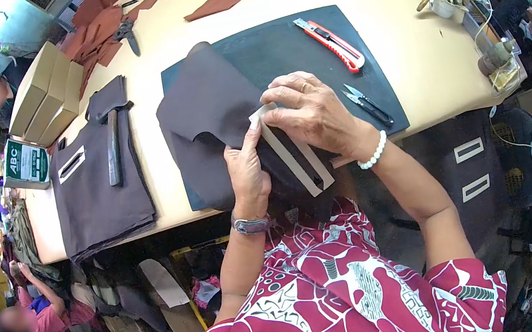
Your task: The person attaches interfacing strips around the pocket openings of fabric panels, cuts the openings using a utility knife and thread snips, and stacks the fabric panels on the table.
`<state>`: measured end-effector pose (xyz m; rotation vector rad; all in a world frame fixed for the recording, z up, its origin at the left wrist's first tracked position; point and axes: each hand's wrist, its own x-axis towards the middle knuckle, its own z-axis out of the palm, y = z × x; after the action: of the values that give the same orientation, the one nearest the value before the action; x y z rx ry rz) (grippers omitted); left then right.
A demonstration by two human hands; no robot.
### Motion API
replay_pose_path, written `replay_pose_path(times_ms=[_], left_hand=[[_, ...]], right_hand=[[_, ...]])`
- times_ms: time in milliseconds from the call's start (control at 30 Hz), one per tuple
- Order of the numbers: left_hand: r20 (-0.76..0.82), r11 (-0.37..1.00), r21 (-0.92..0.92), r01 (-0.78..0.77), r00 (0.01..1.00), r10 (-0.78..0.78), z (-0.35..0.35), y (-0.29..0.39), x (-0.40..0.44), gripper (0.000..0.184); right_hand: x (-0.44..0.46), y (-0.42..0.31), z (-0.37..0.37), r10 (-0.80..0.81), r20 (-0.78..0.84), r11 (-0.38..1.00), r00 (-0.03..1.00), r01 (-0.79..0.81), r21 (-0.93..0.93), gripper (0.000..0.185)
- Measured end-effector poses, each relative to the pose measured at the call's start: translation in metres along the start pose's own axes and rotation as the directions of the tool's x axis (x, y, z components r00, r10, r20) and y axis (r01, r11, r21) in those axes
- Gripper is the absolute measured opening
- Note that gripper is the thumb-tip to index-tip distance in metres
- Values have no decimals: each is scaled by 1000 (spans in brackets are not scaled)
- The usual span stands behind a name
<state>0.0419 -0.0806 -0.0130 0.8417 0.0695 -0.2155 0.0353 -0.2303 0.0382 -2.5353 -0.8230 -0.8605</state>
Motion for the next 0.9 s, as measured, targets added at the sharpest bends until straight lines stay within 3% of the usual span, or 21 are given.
replay_pose_path(times_ms=[133,267,367,500,533,633,667,767,900], left_hand=[[14,999,28,-28,1000,27,1,-1,1,18],[16,999,14,39,999,-39,1,6,1,17],[21,999,24,41,999,-41,-4,1,2,17],[-13,996,-15,85,996,-85,-4,4,4,18],[-32,997,-29,76,997,-77,-1,6,4,19],[-104,998,-50,26,994,-31,6,14,4,21],[-123,998,-63,-19,992,11,8,15,5,20],[-119,991,-123,-59,992,45,10,20,6,17],[-163,977,-179,-117,983,88,11,29,6,17]], right_hand=[[12,8,4,-55,8,998,998,55,37,8],[19,19,10,-17,107,977,994,-6,213,11],[23,18,15,170,265,905,949,-256,340,11],[29,12,22,460,292,717,838,-545,435,14],[26,11,27,449,57,862,892,-449,234,14],[22,-16,17,540,-207,835,816,-489,253,14],[20,-30,10,660,-69,701,748,-581,413,17],[8,-57,8,711,133,553,690,-667,499,27],[-11,-76,-5,721,226,515,655,-724,459,36]])
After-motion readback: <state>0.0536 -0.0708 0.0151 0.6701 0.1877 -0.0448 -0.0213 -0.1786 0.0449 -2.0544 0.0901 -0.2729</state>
